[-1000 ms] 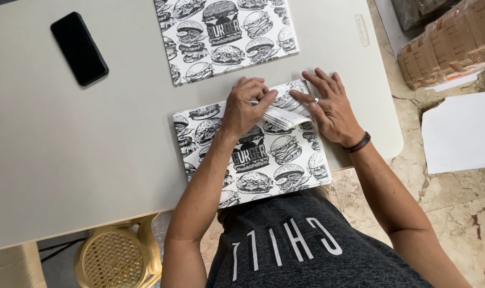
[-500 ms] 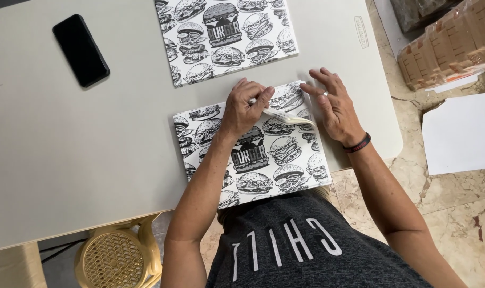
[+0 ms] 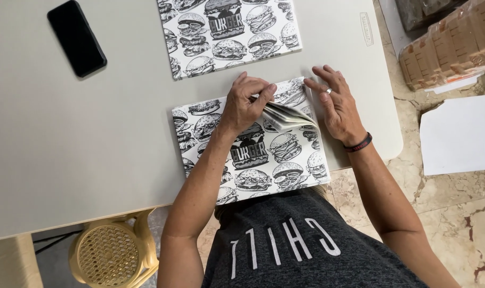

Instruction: Folding the corners of burger wrapping papers to prepare them for use.

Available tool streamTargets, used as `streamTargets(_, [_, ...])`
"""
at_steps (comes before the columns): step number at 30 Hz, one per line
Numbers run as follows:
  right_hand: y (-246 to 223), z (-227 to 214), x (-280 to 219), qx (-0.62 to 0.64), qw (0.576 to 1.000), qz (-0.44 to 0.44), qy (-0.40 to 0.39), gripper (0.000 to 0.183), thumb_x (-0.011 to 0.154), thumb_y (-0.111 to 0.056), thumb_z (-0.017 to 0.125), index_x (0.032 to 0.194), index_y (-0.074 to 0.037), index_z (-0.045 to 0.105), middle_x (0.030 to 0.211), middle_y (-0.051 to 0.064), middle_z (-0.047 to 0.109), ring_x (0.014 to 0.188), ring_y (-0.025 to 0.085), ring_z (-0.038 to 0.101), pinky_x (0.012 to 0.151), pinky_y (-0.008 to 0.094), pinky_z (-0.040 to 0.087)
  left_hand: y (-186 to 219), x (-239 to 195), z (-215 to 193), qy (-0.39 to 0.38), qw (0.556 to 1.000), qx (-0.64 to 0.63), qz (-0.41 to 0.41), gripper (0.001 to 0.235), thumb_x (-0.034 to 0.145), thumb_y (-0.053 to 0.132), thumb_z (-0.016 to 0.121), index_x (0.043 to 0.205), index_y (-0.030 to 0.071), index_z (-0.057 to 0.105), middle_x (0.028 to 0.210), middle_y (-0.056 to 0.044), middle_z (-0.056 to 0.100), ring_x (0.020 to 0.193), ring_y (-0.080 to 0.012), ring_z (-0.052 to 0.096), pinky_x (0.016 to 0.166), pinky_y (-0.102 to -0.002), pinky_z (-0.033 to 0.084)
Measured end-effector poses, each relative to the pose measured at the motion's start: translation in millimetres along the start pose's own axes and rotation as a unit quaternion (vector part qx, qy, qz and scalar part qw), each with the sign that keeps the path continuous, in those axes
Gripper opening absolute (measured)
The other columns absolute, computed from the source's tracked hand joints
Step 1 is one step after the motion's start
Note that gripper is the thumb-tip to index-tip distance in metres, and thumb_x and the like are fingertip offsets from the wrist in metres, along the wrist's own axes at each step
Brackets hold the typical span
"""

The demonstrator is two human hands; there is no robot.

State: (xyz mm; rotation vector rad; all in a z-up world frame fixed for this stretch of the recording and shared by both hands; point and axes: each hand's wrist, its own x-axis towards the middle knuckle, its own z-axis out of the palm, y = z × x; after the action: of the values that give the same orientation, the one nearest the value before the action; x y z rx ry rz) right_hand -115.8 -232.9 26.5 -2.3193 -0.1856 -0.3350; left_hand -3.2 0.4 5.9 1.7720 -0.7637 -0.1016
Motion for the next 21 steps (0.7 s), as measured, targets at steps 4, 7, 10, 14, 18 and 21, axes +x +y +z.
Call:
streamTargets(4, [5.4,1.2,-0.8,-0.008,1.0,-0.007,-0.002,0.051,0.112,-0.039,0.025,0.145,-0.02,0.059,0.151,0.019,0.048,0.144,0.048,0.035,0.118,0.066,0.019,-10.3,-1.5,1.4,-0.007,0.999,-0.031,-0.023,0.054,0.109,0.051,0.047,0.076,0.015,0.072,0.074,-0.006,0.071,0.104,-0.0271,0.071,0.119,-0.063,0.021])
streamTargets(7, [4.7,1.7,-0.9,0.001,1.0,0.006,-0.004,0.052,0.111,-0.042,0.025,0.143,-0.022,0.061,0.152,0.018,0.047,0.146,0.046,0.033,0.12,0.065,0.017,-6.9,-0.3,-2.6,-0.038,0.997,-0.055,-0.036,0.062,0.11,0.051,0.039,0.07,0.018,0.073,0.076,-0.004,0.073,0.108,-0.0266,0.07,0.121,-0.06,0.017])
streamTargets(10, [2.7,2.8,-1.5,-0.01,1.0,0.007,-0.007,0.051,0.111,-0.042,0.026,0.141,-0.024,0.063,0.153,0.017,0.047,0.147,0.046,0.033,0.12,0.064,0.017,-1.3,-1.3,-3.6,-0.03,0.996,-0.074,-0.031,0.06,0.11,0.045,0.044,0.062,0.017,0.068,0.076,-0.001,0.073,0.107,-0.0239,0.07,0.121,-0.058,0.018])
streamTargets(14, [0.5,2.0,2.8,-0.029,0.999,0.005,-0.01,0.052,0.111,-0.045,0.028,0.134,-0.021,0.068,0.15,0.022,0.049,0.145,0.047,0.034,0.12,0.065,0.016,0.7,2.3,-1.8,-0.021,1.0,-0.018,0.003,0.048,0.105,0.037,0.062,0.062,0.018,0.068,0.084,-0.001,0.074,0.111,-0.0263,0.068,0.118,-0.062,0.023])
streamTargets(18, [5.8,3.8,0.6,-0.041,0.999,-0.001,-0.021,0.052,0.111,-0.044,0.028,0.135,-0.021,0.068,0.151,0.022,0.048,0.145,0.048,0.033,0.12,0.065,0.015,-6.3,2.8,0.9,-0.018,0.999,0.028,0.013,0.042,0.101,0.035,0.069,0.064,0.016,0.068,0.107,-0.003,0.075,0.12,-0.0343,0.063,0.114,-0.066,0.027])
streamTargets(21, [3.4,6.2,0.6,-0.071,0.996,-0.027,-0.038,0.047,0.112,-0.041,0.03,0.138,-0.026,0.066,0.153,0.019,0.047,0.146,0.048,0.033,0.119,0.065,0.015,-14.4,0.9,4.9,-0.013,0.998,0.049,0.026,0.038,0.099,0.031,0.073,0.066,0.013,0.067,0.11,-0.005,0.074,0.12,-0.037,0.062,0.112,-0.066,0.03])
